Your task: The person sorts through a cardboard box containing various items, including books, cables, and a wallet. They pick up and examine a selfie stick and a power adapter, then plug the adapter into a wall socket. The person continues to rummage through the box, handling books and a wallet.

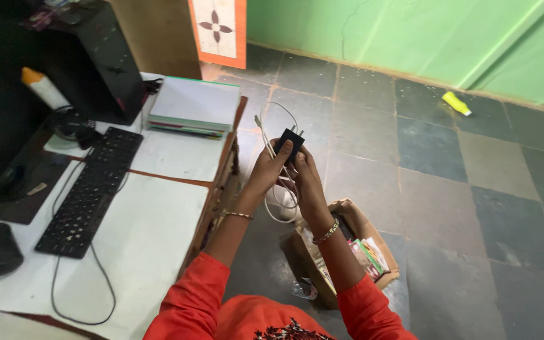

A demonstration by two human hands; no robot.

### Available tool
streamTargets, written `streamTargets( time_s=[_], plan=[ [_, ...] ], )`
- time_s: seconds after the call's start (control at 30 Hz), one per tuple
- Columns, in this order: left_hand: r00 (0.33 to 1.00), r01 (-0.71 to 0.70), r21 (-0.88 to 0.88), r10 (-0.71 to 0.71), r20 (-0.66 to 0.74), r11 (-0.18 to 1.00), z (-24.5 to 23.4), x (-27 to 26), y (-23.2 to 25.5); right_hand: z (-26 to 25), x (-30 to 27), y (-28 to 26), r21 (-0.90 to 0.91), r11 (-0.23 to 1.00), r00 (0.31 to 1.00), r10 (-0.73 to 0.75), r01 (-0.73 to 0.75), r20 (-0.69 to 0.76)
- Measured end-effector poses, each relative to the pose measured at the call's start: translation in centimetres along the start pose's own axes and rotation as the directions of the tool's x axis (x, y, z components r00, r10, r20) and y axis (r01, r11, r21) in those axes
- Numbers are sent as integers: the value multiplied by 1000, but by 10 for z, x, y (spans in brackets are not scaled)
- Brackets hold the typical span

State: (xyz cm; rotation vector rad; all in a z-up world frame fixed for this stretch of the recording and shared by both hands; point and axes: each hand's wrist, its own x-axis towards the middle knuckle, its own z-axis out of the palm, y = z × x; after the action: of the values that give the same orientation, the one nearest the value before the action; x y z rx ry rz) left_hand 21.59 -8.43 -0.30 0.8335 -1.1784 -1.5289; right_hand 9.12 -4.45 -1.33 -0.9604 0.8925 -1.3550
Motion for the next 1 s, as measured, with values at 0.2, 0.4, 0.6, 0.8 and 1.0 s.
streamTargets(
  time_s=[0.2, 0.4, 0.6, 0.8, 1.0],
  plan=[
    [974, -163, 190, 189, -127, 968, -44, 2, 3, 44, 20, 21, -122, 992, 995, 21, -9, 99],
    [939, -255, 200, 291, -181, 946, -94, 5, 0, 86, 38, 41, -138, 989, 990, 71, -54, 124],
    [941, -7, 259, 94, -325, 966, -133, -4, 18, 122, 58, 62, -130, 988, 987, 105, -89, 123],
    [948, -201, 126, 225, -225, 971, -172, -4, 11, 146, 67, 74, -118, 993, 972, 52, -26, 228],
    [976, -109, -49, 98, -193, 993, -195, -10, 10, 151, 74, 79, -135, 987, 940, -36, 87, 339]
  ],
)
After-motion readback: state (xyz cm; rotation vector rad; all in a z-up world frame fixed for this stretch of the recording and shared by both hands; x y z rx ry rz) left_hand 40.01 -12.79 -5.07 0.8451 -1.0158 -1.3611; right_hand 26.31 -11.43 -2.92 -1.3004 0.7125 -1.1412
